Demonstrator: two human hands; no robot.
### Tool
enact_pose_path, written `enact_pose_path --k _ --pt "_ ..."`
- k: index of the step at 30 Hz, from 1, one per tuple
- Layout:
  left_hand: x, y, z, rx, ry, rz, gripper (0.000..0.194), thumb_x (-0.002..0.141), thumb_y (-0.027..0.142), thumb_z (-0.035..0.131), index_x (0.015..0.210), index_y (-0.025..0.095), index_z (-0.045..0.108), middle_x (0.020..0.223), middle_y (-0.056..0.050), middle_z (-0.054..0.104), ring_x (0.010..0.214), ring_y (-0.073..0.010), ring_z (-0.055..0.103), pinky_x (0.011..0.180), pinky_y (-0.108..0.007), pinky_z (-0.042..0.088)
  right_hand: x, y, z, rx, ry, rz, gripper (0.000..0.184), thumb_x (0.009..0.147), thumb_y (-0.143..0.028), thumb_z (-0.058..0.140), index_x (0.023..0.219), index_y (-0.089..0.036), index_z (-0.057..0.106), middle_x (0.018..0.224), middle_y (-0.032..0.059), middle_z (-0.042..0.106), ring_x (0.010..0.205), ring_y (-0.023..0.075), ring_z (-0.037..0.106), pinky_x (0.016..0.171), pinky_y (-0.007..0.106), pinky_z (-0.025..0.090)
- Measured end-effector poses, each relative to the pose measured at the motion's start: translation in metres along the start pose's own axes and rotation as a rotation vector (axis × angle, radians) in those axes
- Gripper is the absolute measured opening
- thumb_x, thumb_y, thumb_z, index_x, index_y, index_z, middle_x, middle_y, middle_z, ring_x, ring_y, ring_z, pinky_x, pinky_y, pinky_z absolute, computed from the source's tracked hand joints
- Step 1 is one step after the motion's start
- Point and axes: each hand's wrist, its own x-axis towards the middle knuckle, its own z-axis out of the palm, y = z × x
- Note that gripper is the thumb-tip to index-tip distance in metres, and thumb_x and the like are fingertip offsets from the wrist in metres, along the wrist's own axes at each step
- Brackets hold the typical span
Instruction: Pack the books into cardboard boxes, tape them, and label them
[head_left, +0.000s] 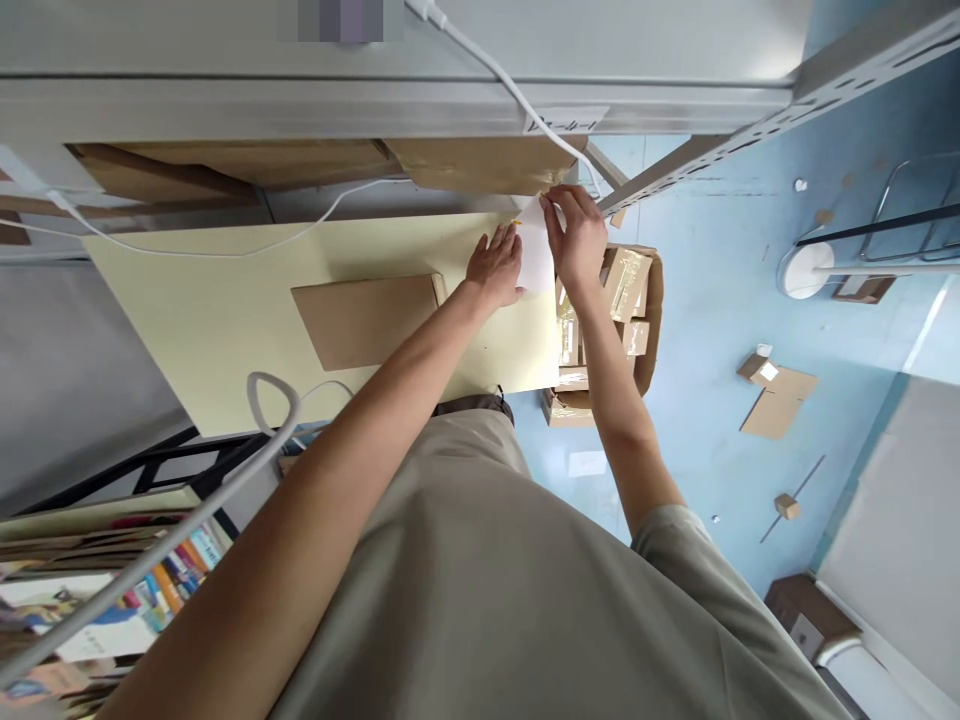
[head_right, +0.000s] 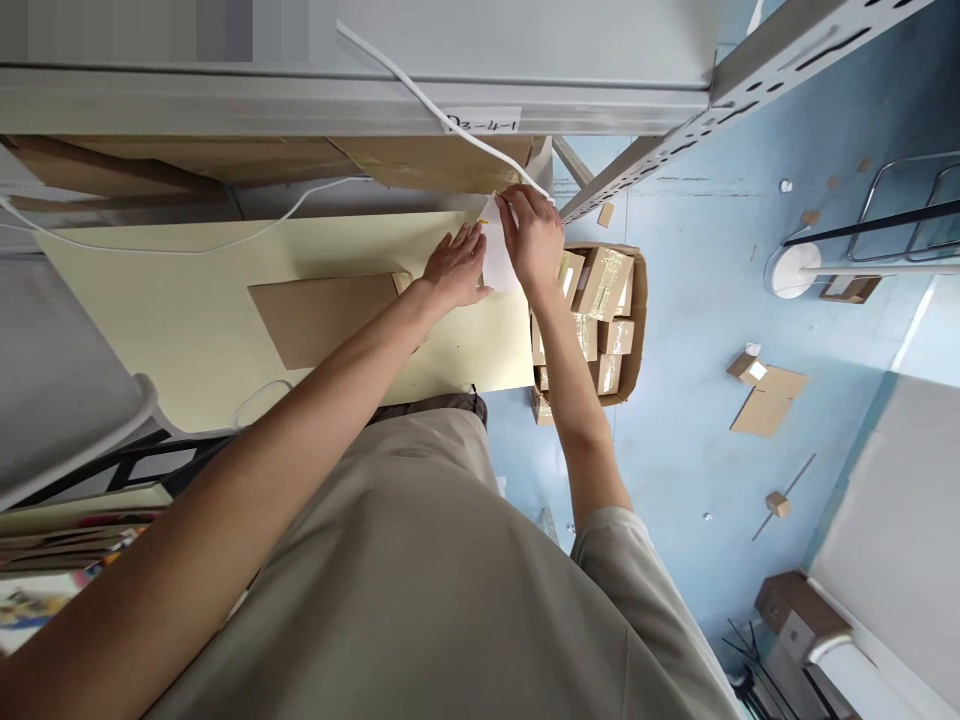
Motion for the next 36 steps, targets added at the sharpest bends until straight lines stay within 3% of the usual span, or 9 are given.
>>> enact_pose_path --k 6,10,15,21,28,30,34,36 --pt "0.011 0.0 -0.001 0.061 -0.045 -0.044 0.135 0.095 0.072 0.079 0.189 0.005 0.01 0.198 -0.024 0.004 0.184 -0.0511 -0.006 0.15 -0.061 -0.002 0.006 -0.004 -0.003 -0.043 -0.059 -0.007 0.059 0.127 -0.043 0.023 0.144 -0.026 0.077 0.152 0.0096 0.078 0.136 0.0267 0.072 0.12 0.042 0.057" --pt "0.016 -0.003 0.0 0.025 -0.003 -0.01 0.133 0.096 0.074 0.078 0.189 0.006 0.011 0.198 -0.024 0.009 0.184 -0.0514 -0.003 0.15 -0.061 0.0 0.009 -0.004 -0.004 -0.085 -0.073 -0.012 0.055 0.125 -0.054 0.033 0.152 -0.029 0.073 0.152 0.0106 0.078 0.138 0.0334 0.07 0.121 0.051 0.057" --pt "0.012 0.0 0.001 0.016 0.018 -0.042 0.127 0.098 0.072 0.075 0.189 0.006 0.016 0.197 -0.023 0.014 0.184 -0.0498 0.003 0.15 -0.061 0.0 0.011 -0.002 0.0 -0.02 -0.059 0.038 0.057 0.128 -0.046 0.027 0.14 -0.024 0.078 0.15 0.0105 0.079 0.133 0.028 0.072 0.121 0.043 0.055" --pt "0.008 0.007 -0.001 0.046 -0.008 -0.098 0.126 0.098 0.07 0.075 0.189 0.005 0.017 0.197 -0.025 0.011 0.184 -0.0494 0.002 0.15 -0.061 0.001 0.011 -0.002 0.002 -0.031 -0.051 0.032 0.056 0.128 -0.045 0.028 0.141 -0.023 0.077 0.15 0.0094 0.079 0.132 0.0274 0.072 0.119 0.041 0.055" --pt "0.014 -0.003 0.002 0.051 0.005 -0.082 0.129 0.096 0.075 0.077 0.188 0.005 0.018 0.196 -0.026 0.015 0.183 -0.0518 0.007 0.15 -0.063 0.006 0.012 -0.002 0.002 -0.03 -0.072 0.024 0.055 0.128 -0.047 0.027 0.137 -0.028 0.078 0.15 0.0079 0.079 0.133 0.0264 0.072 0.121 0.041 0.055" --pt "0.019 -0.004 0.004 0.04 0.018 -0.081 0.132 0.095 0.078 0.078 0.188 0.004 0.021 0.196 -0.027 0.017 0.182 -0.0536 0.009 0.149 -0.064 0.008 0.01 -0.001 0.003 0.008 -0.022 0.05 0.057 0.128 -0.046 0.027 0.138 -0.023 0.078 0.148 0.0118 0.08 0.134 0.0267 0.073 0.121 0.041 0.055" --pt "0.03 0.002 0.011 -0.007 0.069 -0.081 0.137 0.091 0.083 0.079 0.186 0.001 0.025 0.194 -0.03 0.021 0.179 -0.0572 0.016 0.148 -0.066 0.012 -0.004 -0.004 0.005 0.091 0.295 0.229 0.069 0.127 -0.042 0.015 0.143 -0.011 0.075 0.147 0.0219 0.078 0.141 0.0298 0.073 0.125 0.044 0.055" --pt "0.033 0.004 0.014 -0.004 0.085 -0.11 0.136 0.089 0.083 0.08 0.184 0.0 0.029 0.192 -0.032 0.024 0.177 -0.0578 0.023 0.147 -0.066 0.019 -0.019 -0.012 0.003 0.126 0.34 0.253 0.072 0.126 -0.039 0.012 0.145 -0.009 0.074 0.149 0.0253 0.076 0.145 0.0315 0.073 0.127 0.047 0.056"
